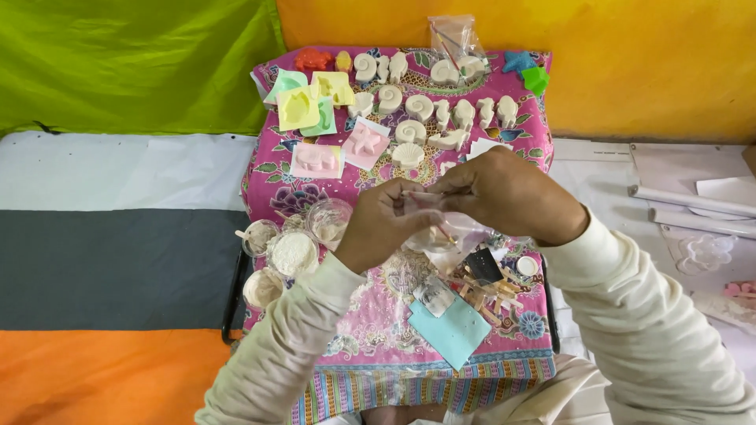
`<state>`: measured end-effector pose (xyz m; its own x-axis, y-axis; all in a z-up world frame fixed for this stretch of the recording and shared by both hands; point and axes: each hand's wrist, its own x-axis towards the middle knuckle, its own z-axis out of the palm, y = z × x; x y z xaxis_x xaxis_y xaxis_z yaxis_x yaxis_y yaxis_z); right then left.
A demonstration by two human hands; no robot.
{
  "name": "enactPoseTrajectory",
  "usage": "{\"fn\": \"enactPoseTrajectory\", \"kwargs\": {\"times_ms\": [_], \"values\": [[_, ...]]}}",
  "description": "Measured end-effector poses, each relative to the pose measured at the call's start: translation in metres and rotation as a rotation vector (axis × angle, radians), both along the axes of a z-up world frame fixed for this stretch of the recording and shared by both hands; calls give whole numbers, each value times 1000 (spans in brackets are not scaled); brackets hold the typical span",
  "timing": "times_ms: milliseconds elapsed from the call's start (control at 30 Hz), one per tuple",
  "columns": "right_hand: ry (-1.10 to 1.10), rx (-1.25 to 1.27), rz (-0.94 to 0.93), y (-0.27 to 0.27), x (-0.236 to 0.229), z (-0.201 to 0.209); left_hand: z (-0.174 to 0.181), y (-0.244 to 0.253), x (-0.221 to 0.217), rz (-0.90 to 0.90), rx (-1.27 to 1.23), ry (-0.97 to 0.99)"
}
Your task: Sanding the edges of small white molded watch components to smooth them out.
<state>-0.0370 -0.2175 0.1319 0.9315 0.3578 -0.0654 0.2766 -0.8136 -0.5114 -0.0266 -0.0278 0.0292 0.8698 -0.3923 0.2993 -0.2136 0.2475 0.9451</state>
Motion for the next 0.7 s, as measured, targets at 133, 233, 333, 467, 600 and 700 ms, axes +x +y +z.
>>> {"fn": "enactPoseTrajectory", "kwargs": {"times_ms": [133, 233, 333, 467, 600, 700], "values": [[96, 53, -137, -9, 12, 15, -40, -9, -1, -90, 60, 6], [61, 46, -163, -15, 27, 22, -65, -22, -10, -90, -77, 191], [32, 61, -114, -18, 39, 30, -64, -34, -17, -118, -237, 289], [21, 95, -54, -21, 50, 39, -61, -39, -15, -99, -249, 291], [13, 124, 5, -28, 68, 40, -65, -42, -5, -7, -259, 321], [19, 163, 10, -28, 76, 55, -58, -44, -1, -22, -333, 305]]}}
